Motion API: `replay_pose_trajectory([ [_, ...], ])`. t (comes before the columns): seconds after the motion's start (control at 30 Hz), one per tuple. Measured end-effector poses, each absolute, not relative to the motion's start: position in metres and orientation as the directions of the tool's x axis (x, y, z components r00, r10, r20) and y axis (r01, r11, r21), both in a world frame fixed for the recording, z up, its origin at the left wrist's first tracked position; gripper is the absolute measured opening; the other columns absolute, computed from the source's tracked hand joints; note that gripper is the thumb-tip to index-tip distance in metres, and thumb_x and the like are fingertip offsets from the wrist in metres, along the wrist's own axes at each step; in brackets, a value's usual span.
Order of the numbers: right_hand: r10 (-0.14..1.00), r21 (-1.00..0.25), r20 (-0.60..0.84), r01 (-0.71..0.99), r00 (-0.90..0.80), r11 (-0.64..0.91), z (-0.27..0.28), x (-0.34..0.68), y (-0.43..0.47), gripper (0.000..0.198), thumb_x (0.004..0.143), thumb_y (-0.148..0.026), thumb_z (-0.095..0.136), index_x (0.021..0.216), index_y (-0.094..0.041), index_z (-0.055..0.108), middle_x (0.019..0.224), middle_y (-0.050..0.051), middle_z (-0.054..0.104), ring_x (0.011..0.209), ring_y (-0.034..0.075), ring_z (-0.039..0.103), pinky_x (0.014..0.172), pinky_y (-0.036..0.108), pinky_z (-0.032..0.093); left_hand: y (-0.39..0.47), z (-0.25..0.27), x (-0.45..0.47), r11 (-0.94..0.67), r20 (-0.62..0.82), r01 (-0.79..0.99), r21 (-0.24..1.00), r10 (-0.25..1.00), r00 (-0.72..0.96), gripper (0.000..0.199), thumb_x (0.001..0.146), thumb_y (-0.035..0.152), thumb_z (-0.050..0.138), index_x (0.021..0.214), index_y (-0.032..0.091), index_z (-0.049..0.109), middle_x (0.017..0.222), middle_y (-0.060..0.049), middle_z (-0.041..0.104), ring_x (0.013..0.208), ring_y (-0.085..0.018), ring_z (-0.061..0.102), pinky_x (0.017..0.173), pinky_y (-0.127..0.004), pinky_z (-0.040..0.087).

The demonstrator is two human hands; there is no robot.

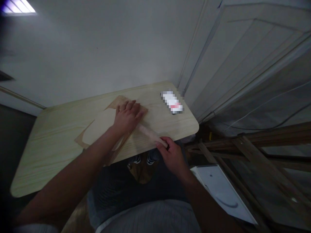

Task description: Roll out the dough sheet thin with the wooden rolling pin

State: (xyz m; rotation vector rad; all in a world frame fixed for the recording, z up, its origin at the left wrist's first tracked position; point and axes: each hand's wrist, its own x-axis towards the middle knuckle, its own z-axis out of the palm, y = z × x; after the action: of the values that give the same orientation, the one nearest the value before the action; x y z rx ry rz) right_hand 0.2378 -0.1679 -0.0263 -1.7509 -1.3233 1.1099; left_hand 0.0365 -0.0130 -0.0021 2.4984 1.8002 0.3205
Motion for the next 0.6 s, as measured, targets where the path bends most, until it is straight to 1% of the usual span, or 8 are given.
replay_pose_trajectory([
  [0.07,0.975,-0.880,-0.195,0.420,0.111,-0.224,-0.024,0.236,-0.168,0.043,0.087,-0.054,0.064,0.113,-0.020,0.068,0.087,0.004,0.072,0.075,0.019,0.066,0.070,0.030,0.050,-0.038,-0.004,0.021,-0.305,0.142,0.938,0.164,0.948,0.283,0.065,0.102,0.058,0.020,0.151,0.021,0.041,0.162,-0.010,0.035,0.150,-0.033,0.027,0.120,-0.061,0.020],
  [0.17,0.989,-0.870,-0.115,0.472,0.095,-0.146,-0.021,0.234,-0.164,0.036,0.083,-0.046,0.070,0.108,-0.021,0.069,0.099,0.006,0.074,0.086,0.021,0.068,0.078,0.032,0.051,-0.074,-0.009,0.001,-0.252,0.154,0.950,0.185,0.962,0.226,0.072,0.102,0.059,0.018,0.156,0.012,0.027,0.162,-0.017,0.033,0.150,-0.031,0.029,0.120,-0.059,0.022],
  [0.27,0.991,-0.848,-0.071,0.517,0.112,-0.120,-0.018,0.235,-0.159,0.035,0.082,-0.045,0.071,0.107,-0.021,0.069,0.100,0.007,0.074,0.087,0.021,0.068,0.079,0.033,0.052,-0.093,-0.015,-0.005,-0.213,0.185,0.960,0.182,0.966,0.180,0.078,0.101,0.061,0.020,0.158,0.007,0.018,0.161,-0.022,0.032,0.151,-0.032,0.027,0.121,-0.059,0.020],
  [0.33,0.987,-0.832,-0.056,0.539,0.153,-0.130,-0.017,0.238,-0.154,0.040,0.081,-0.048,0.072,0.109,-0.021,0.069,0.097,0.007,0.074,0.083,0.021,0.068,0.076,0.033,0.052,-0.092,-0.017,-0.002,-0.199,0.188,0.963,0.181,0.968,0.165,0.079,0.101,0.061,0.019,0.158,0.007,0.018,0.161,-0.022,0.033,0.152,-0.032,0.026,0.122,-0.058,0.020],
  [0.47,0.972,-0.806,-0.030,0.570,0.233,-0.162,-0.016,0.249,-0.142,0.049,0.080,-0.056,0.071,0.114,-0.020,0.067,0.091,0.007,0.073,0.075,0.021,0.065,0.070,0.034,0.051,-0.070,-0.014,0.012,-0.158,0.169,0.971,0.178,0.977,0.128,0.076,0.101,0.060,0.017,0.157,0.008,0.024,0.161,-0.021,0.034,0.152,-0.032,0.026,0.122,-0.058,0.020],
  [0.6,0.971,-0.796,-0.014,0.585,0.239,-0.156,-0.018,0.258,-0.130,0.049,0.085,-0.059,0.065,0.114,-0.020,0.066,0.096,0.008,0.073,0.077,0.021,0.066,0.073,0.034,0.051,-0.041,-0.005,0.024,-0.147,0.132,0.977,0.154,0.983,0.127,0.074,0.101,0.059,0.014,0.157,0.012,0.027,0.162,-0.017,0.033,0.152,-0.031,0.024,0.122,-0.057,0.019],
])
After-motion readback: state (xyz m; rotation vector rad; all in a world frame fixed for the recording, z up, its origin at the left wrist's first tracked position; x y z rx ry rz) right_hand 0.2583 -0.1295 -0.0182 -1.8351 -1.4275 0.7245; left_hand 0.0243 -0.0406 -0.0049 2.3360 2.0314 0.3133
